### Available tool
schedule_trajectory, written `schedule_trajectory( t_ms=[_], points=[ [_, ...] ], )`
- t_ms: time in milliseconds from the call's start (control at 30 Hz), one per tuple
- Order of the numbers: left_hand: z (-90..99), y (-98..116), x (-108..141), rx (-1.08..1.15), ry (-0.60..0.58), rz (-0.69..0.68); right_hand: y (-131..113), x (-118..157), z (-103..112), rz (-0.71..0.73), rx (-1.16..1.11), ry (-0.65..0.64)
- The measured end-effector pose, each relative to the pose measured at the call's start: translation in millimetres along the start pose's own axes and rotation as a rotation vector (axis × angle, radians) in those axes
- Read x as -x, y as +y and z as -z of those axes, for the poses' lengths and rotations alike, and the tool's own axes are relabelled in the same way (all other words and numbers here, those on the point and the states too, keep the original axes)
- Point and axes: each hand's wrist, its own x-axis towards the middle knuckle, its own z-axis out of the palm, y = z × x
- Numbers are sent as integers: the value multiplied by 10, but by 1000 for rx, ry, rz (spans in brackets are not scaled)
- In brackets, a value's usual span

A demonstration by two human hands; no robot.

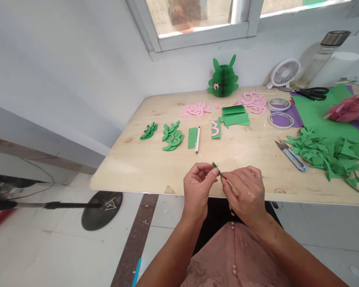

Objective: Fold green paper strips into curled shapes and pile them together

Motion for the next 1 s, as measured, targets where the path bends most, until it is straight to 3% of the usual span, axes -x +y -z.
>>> schedule_trajectory(
  t_ms=[433,1000],
  points=[
    [68,79,-85,218,-47,178,69,0,5,-276,-293,-243],
    [78,92,-109,131,-101,154,66,-75,8,-666,-613,-432]
  ],
)
